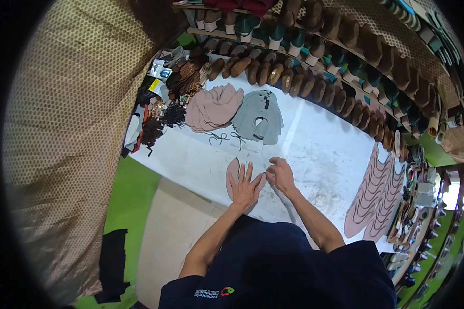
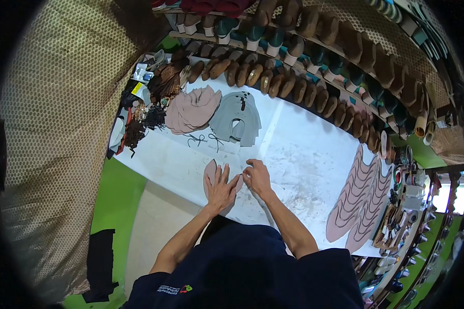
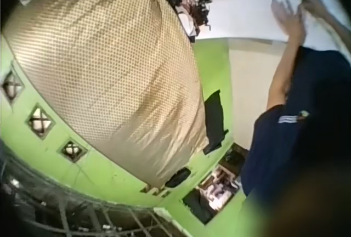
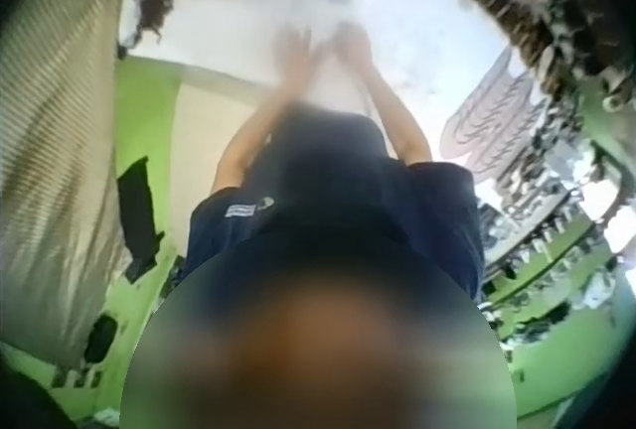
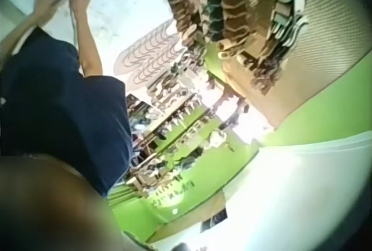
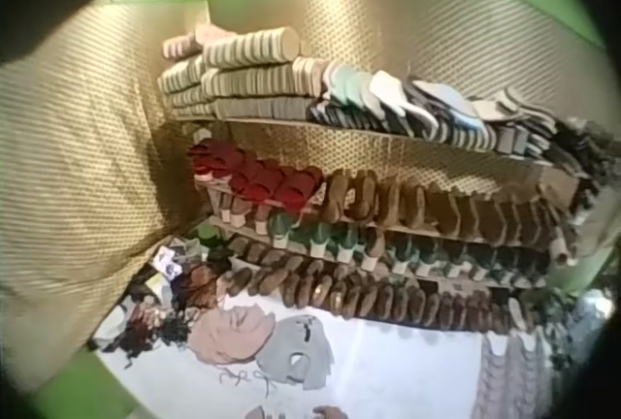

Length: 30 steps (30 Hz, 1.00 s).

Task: Applying adhesive to shoe components on a factory workbench.

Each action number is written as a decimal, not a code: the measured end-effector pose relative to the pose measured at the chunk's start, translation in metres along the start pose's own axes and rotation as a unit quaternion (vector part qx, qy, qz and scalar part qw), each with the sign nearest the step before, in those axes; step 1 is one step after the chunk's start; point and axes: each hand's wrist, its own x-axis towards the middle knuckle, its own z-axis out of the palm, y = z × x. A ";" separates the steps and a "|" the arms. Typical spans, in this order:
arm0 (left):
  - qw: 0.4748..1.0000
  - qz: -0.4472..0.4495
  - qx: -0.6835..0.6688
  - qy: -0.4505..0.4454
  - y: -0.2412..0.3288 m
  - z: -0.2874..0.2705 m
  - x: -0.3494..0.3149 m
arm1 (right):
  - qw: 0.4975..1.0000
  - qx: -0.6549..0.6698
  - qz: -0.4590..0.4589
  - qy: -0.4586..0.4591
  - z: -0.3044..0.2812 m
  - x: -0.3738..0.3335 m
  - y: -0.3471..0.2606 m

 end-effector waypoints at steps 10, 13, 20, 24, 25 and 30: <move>0.994 -0.096 -0.046 0.001 -0.020 -0.022 -0.022 | 0.997 -0.018 0.008 0.077 -0.009 -0.024 -0.007; 0.992 -0.125 -0.026 -0.007 -0.039 -0.028 -0.045 | 0.994 -0.064 -0.046 0.075 -0.004 -0.040 -0.025; 0.993 -0.113 -0.010 -0.040 -0.063 -0.038 -0.064 | 0.987 -0.149 -0.044 0.041 0.019 -0.052 -0.041; 0.996 -0.070 -0.007 -0.049 -0.074 -0.042 -0.050 | 0.989 -0.136 -0.017 0.062 0.026 -0.053 -0.047; 0.997 -0.062 -0.008 -0.053 -0.077 -0.043 -0.046 | 0.990 -0.132 -0.020 0.050 0.027 -0.056 -0.050; 0.998 0.023 -0.008 -0.062 -0.097 -0.045 -0.026 | 0.989 -0.139 -0.020 0.049 0.042 -0.065 -0.070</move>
